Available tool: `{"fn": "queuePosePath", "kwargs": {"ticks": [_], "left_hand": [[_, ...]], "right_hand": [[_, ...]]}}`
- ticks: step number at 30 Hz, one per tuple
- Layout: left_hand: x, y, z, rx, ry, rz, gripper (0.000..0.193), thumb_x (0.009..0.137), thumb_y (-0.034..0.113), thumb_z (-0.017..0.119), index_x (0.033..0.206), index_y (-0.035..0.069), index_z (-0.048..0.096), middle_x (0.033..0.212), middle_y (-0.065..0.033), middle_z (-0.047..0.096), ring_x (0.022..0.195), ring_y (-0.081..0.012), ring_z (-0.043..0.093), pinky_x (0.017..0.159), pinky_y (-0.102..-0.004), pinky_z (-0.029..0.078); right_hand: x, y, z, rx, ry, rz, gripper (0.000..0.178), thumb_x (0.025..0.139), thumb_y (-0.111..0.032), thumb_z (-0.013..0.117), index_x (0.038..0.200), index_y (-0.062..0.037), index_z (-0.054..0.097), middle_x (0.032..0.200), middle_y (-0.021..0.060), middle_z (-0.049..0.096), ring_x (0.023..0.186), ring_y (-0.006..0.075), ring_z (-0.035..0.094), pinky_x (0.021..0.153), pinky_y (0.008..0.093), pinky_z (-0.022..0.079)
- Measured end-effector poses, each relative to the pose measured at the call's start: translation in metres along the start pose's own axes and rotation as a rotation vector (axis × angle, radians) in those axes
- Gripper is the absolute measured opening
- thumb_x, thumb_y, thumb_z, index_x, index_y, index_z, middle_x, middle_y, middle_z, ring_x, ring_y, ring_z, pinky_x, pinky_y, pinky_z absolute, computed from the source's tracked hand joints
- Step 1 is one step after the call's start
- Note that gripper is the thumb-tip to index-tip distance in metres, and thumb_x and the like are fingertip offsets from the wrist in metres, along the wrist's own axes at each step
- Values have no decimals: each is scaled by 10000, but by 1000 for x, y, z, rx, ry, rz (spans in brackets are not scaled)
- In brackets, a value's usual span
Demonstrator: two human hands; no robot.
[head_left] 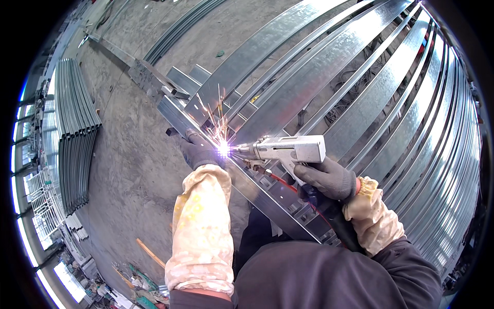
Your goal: The person uses a handheld welding tool to join metal bars on a large rectangular frame. They systematically weld along the seams of the frame, moving the tool from one section to the next while sparks fly from the contact point.
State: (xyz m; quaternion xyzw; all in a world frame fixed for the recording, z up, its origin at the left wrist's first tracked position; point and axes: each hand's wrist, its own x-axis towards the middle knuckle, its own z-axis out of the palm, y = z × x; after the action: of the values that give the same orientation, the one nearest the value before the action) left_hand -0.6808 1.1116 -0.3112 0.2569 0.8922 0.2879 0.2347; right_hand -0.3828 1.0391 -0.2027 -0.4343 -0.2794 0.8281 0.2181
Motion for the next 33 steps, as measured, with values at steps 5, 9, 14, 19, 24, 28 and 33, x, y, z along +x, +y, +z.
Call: {"fn": "queuePosePath", "kwargs": {"ticks": [5, 9, 14, 19, 24, 28, 33], "left_hand": [[6, -5, 5, 26, 24, -39, 657, 1023, 470, 357, 1299, -98, 538, 1260, -315, 599, 1167, -452, 589, 993, -471, 470], [19, -18, 11, -34, -13, -33, 649, 1023, 459, 363, 1322, -94, 523, 1278, -317, 589, 1187, -446, 581, 1015, -469, 457], [20, -23, 11, 11, 32, 38, 647, 1023, 461, 367, 1313, -93, 530, 1280, -306, 593, 1165, -430, 598, 996, -457, 471], [7, -4, 5, -25, -1, -30, 623, 1026, 448, 363, 1309, -81, 532, 1279, -300, 587, 1178, -433, 587, 1008, -471, 463], [14, -17, 9, -43, 26, 2, 623, 1029, 459, 368, 1279, -81, 551, 1255, -291, 599, 1160, -434, 594, 994, -474, 470], [18, -16, 12, -56, 14, -20, 638, 1029, 468, 375, 1286, -92, 543, 1266, -304, 591, 1169, -436, 590, 988, -471, 475], [20, -19, 12, -103, 1, -58, 642, 1030, 472, 376, 1284, -94, 544, 1230, -306, 614, 1136, -444, 609, 966, -472, 490]], "right_hand": [[-2, 2, -1, -20, 11, -10, 442, 1010, -300, 590, 1322, 2, 506, 966, 49, 637, 668, 77, 597, 614, 244, 526], [-2, 5, -7, -14, -29, 23, 562, 993, -279, 619, 1434, -7, 400, 1087, 96, 567, 778, 153, 618, 650, 317, 562], [-3, 6, -2, -32, 7, -42, 470, 1004, -306, 597, 1337, 9, 499, 1014, 69, 620, 692, 103, 612, 637, 261, 535], [-6, 9, -6, -61, 12, -29, 486, 1005, -309, 598, 1353, 12, 490, 1021, 73, 622, 721, 98, 616, 646, 257, 539], [-7, 13, -7, -87, 4, -69, 490, 1003, -303, 601, 1355, 19, 487, 1026, 74, 626, 745, 95, 618, 655, 253, 541], [-7, 19, -10, -120, 11, -113, 474, 1003, -294, 602, 1347, 16, 500, 1035, 69, 630, 782, 96, 614, 690, 264, 538], [-9, 18, -11, -120, -26, -66, 459, 1004, -292, 601, 1339, 10, 514, 1032, 61, 633, 806, 92, 604, 714, 269, 529]]}}
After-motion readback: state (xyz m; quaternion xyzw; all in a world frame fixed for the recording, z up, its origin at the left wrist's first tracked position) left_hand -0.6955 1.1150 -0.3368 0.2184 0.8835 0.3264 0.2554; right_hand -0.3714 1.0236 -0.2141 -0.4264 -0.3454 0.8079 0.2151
